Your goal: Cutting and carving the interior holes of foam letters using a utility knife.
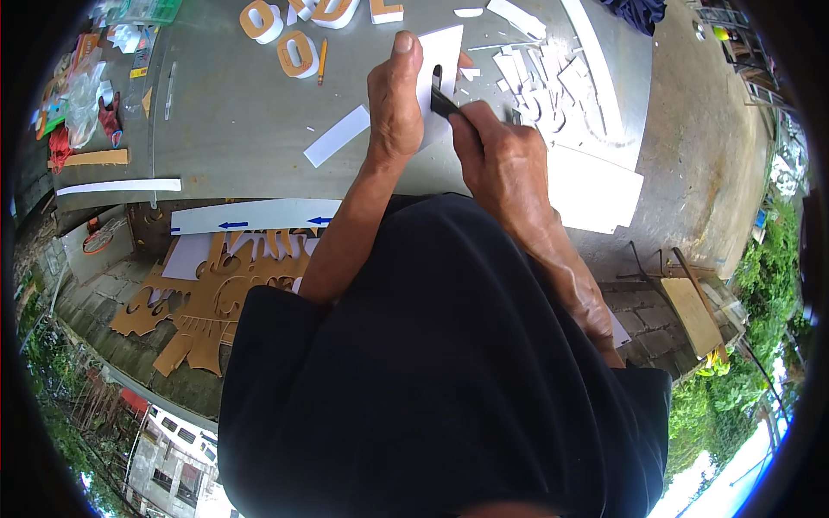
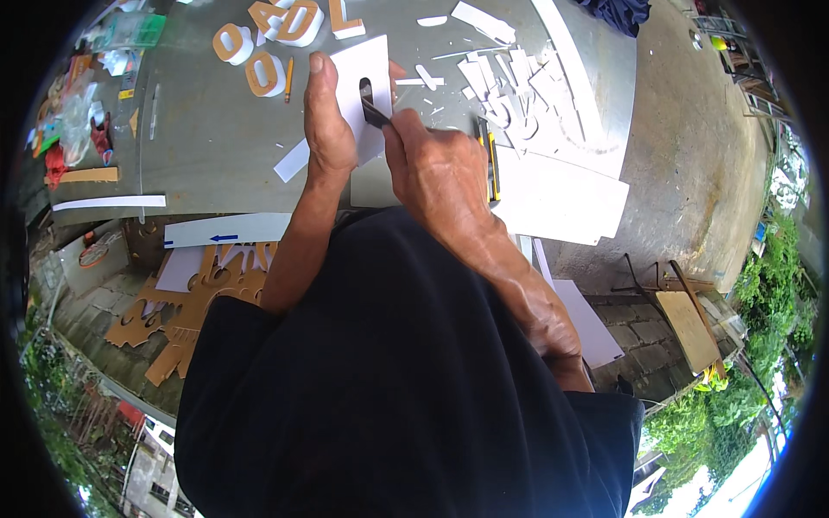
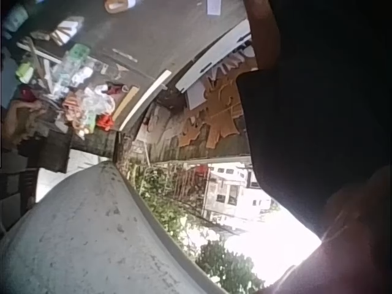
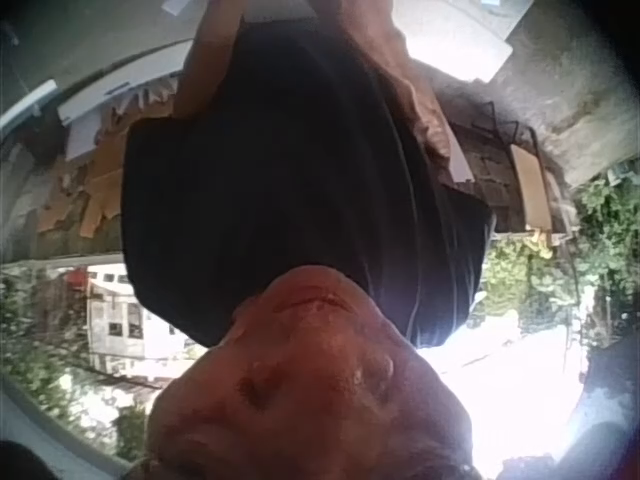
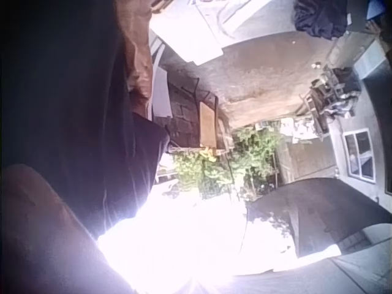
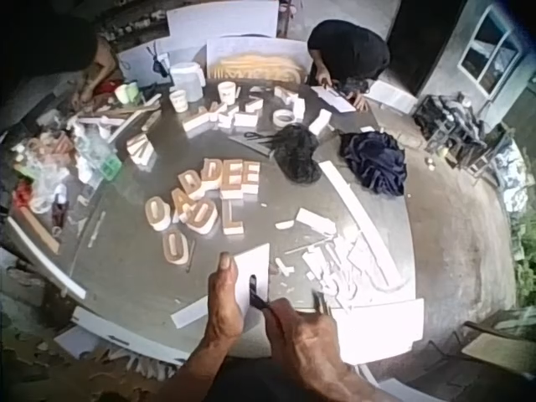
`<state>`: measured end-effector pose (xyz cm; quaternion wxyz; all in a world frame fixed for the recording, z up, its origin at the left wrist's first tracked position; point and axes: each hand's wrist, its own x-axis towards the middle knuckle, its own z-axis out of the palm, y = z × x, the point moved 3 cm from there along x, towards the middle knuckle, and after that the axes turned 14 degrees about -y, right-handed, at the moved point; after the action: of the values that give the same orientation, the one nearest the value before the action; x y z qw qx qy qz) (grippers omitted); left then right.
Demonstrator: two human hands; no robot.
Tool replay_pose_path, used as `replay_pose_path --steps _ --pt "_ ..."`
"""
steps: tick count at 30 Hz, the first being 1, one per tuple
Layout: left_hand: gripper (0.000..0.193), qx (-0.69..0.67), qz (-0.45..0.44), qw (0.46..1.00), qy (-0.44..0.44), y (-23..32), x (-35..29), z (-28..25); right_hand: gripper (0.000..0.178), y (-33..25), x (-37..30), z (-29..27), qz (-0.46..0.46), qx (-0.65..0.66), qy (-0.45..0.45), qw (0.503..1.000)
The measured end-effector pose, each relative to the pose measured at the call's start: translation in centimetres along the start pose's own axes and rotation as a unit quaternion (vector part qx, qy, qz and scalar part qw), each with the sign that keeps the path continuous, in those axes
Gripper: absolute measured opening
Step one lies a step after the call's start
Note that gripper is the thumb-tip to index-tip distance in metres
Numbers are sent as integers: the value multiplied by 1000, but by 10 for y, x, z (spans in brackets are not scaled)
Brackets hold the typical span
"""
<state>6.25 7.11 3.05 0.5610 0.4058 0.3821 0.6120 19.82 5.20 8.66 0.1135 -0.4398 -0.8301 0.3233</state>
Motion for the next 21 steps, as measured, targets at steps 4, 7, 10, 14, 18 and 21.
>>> replay_pose_path --steps 4,7,10,14,18,21 --pt "71 13 -10 1000 -4 -1 -2 -4 7 -5 8 -3 28 -44 -12 999" --pt "70 -2 -13 1000 2 -7 -1 -5 7 -1 2 1 -2 -60 -5 998" --pt "70 -1 -16 1000 -2 -6 -4 -3 7 -7 13 -2 8 -93 1 996" --pt "68 -2 4 1000 20 -6 -4 -2 10 -6 0 0 -18 -44 3 999" --pt "66 52 18 998 4 -1 -3 -5 8 -4 11 -1 21 -82 0 996" --pt "60 103 35 994 -17 -1 -4 -4 8 -5 1 -3 -7 -44 -25 999"
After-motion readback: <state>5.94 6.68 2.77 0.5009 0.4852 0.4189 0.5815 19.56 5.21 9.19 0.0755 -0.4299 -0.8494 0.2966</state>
